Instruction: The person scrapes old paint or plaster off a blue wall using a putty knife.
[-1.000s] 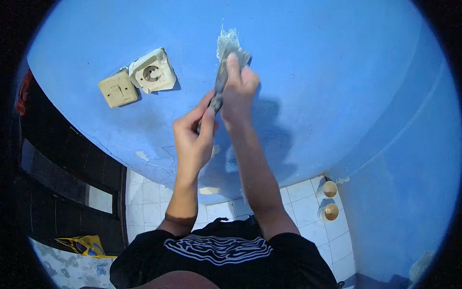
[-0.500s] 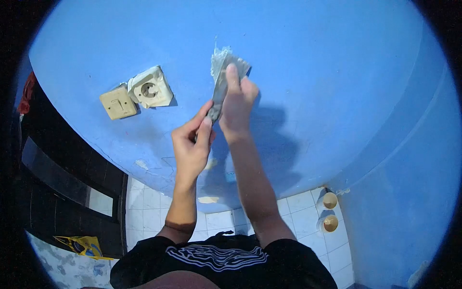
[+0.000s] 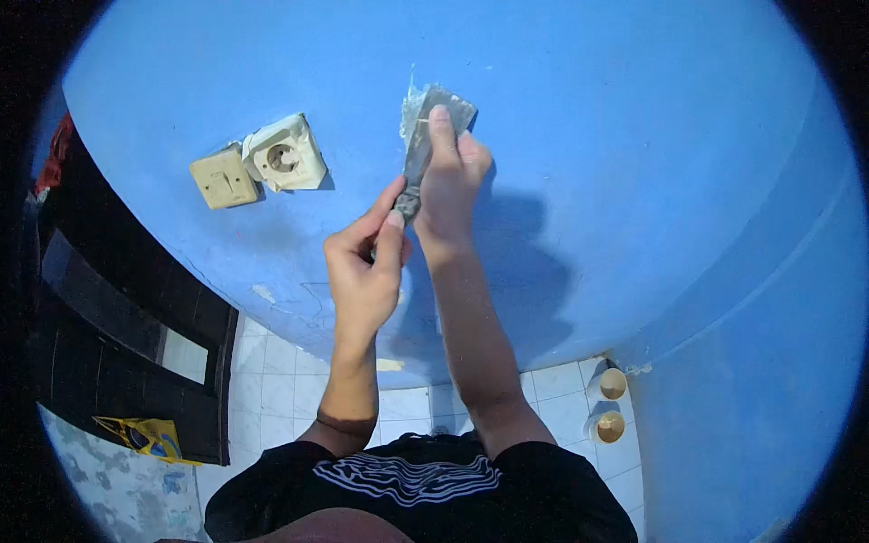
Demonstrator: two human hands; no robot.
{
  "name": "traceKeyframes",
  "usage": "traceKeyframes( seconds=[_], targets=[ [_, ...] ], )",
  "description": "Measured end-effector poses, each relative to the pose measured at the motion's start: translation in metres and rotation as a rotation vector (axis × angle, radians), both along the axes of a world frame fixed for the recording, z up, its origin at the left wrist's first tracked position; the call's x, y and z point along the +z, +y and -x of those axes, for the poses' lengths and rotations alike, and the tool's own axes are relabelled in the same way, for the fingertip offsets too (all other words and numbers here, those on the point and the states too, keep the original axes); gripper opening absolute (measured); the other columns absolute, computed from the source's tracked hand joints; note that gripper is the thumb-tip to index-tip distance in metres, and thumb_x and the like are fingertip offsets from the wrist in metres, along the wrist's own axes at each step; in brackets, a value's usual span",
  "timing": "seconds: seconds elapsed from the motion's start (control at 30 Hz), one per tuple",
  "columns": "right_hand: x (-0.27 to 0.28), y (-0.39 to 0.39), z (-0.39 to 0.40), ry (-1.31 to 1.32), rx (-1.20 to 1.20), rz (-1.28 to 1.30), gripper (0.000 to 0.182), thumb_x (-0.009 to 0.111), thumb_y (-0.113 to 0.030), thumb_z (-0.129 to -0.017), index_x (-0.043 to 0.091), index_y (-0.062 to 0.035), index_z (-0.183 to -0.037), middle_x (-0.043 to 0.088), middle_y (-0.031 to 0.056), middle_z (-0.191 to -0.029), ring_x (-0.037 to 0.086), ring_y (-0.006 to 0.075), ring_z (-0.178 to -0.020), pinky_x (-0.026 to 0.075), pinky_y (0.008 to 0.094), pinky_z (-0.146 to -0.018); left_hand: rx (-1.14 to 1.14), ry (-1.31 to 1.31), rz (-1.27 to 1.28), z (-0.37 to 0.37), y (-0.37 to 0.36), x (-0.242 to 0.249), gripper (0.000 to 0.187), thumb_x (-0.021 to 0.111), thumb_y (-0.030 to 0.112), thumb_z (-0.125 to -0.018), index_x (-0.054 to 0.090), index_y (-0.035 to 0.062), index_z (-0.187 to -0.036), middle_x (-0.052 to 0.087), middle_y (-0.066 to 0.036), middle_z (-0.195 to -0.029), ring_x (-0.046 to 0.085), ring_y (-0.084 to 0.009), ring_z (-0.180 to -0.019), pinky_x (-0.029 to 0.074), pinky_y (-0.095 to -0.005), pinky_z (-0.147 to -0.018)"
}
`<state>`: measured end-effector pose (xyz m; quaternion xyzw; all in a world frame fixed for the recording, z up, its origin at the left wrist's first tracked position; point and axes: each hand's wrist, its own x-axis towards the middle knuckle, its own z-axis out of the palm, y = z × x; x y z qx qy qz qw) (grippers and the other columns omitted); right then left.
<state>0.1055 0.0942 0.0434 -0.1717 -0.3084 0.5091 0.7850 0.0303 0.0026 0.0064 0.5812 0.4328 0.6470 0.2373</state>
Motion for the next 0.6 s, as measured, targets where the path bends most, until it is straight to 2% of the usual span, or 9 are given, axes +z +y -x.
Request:
traceKeyframes(
  seconds=[0.1, 0.2, 0.4, 0.47, 0.6],
  targets=[
    [-0.019, 0.0, 0.005, -0.046, 0.006, 0.002, 0.029, 0.062, -0.024, -0.098, 0.062, -0.0077, -0.074, 0.054, -0.0056, -0.069, 0.045, 0.0039, -0.061, 0.035, 0.0251, -0.054, 0.026, 0.026, -0.054, -0.002, -0.005, -0.01, 0.033, 0.056, 0.008, -0.099, 0.064, 0.0009, -0.13, 0.056, 0.004, -0.067, 0.044, -0.0021, -0.057, 0.034, -0.0191, -0.05],
    [-0.008, 0.004, 0.0, -0.09, -0.022, -0.002, 0.031, 0.061, -0.026, -0.099, 0.06, -0.0084, -0.073, 0.053, -0.0055, -0.068, 0.043, 0.004, -0.059, 0.033, 0.0254, -0.052, -0.003, -0.041, -0.007, -0.004, -0.007, -0.005, 0.033, 0.056, 0.007, -0.099, 0.064, 0.0007, -0.13, 0.054, 0.005, -0.067, 0.043, -0.0022, -0.057, 0.033, -0.019, -0.051],
    [-0.012, 0.0, -0.001, -0.111, -0.011, -0.019, 0.032, 0.06, -0.027, -0.099, 0.06, -0.0082, -0.073, 0.052, -0.0051, -0.066, 0.043, 0.0042, -0.058, 0.032, 0.0259, -0.051, -0.043, -0.094, -0.067, -0.005, -0.002, -0.011, 0.034, 0.056, 0.005, -0.098, 0.063, -0.0018, -0.13, 0.052, 0.005, -0.065, 0.041, -0.0017, -0.057, 0.032, -0.0189, -0.05],
    [-0.009, -0.001, -0.004, -0.13, -0.033, -0.037, 0.032, 0.06, -0.027, -0.099, 0.06, -0.0079, -0.074, 0.052, -0.005, -0.066, 0.043, 0.0042, -0.058, 0.032, 0.0259, -0.051, -0.095, -0.135, 0.034, -0.006, 0.0, 0.003, 0.033, 0.055, 0.005, -0.098, 0.063, -0.0028, -0.13, 0.054, 0.005, -0.066, 0.042, -0.0016, -0.056, 0.032, -0.019, -0.05],
    [-0.011, -0.002, 0.0, -0.12, -0.044, -0.014, 0.03, 0.06, -0.026, -0.099, 0.061, -0.0066, -0.076, 0.053, -0.0044, -0.067, 0.045, 0.0047, -0.058, 0.035, 0.0256, -0.052, -0.065, -0.069, -0.012, -0.004, -0.004, -0.009, 0.033, 0.055, 0.005, -0.098, 0.063, -0.0026, -0.13, 0.054, 0.005, -0.067, 0.044, -0.0019, -0.056, 0.032, -0.0188, -0.049]
  ],
)
